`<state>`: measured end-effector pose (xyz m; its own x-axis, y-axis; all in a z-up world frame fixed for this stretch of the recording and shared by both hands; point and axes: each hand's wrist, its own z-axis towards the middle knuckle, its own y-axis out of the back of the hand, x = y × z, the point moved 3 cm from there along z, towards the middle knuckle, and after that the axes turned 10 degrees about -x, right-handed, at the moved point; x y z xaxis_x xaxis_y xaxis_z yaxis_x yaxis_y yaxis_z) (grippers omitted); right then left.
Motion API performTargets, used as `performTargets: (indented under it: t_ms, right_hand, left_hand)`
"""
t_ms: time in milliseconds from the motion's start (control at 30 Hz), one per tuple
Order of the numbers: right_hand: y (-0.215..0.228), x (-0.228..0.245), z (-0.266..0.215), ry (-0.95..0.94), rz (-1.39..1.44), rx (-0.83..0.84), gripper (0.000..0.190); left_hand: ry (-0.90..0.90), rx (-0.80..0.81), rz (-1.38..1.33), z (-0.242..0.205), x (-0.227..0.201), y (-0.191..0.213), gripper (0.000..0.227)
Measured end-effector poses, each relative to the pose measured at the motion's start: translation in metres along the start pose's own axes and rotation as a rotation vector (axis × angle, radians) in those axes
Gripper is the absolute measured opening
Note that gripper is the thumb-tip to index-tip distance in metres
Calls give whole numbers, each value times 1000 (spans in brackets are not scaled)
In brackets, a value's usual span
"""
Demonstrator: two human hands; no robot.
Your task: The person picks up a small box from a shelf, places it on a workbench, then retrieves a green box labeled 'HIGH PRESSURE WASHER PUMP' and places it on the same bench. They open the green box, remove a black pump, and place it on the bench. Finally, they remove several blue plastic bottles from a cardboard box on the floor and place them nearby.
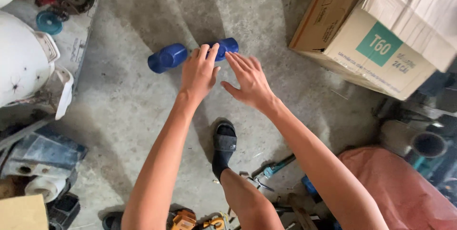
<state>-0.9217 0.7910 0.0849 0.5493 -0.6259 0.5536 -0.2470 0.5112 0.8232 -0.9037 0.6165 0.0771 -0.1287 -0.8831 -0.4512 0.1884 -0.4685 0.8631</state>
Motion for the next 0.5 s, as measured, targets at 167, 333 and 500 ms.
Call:
performTargets:
  t_ms: [167, 333, 500]
  right_hand:
    - [36, 74, 4, 128, -137, -83, 84]
    - [32, 181, 3, 296, -171, -37, 82]
    - [-16, 319, -15, 468, -111, 37, 77]
  left_hand:
    - [-86, -88, 35, -49, 2, 80, 70]
    - [-56, -144, 82, -122, 28, 169, 72]
    - [-4, -229, 169, -227, 66, 270, 76]
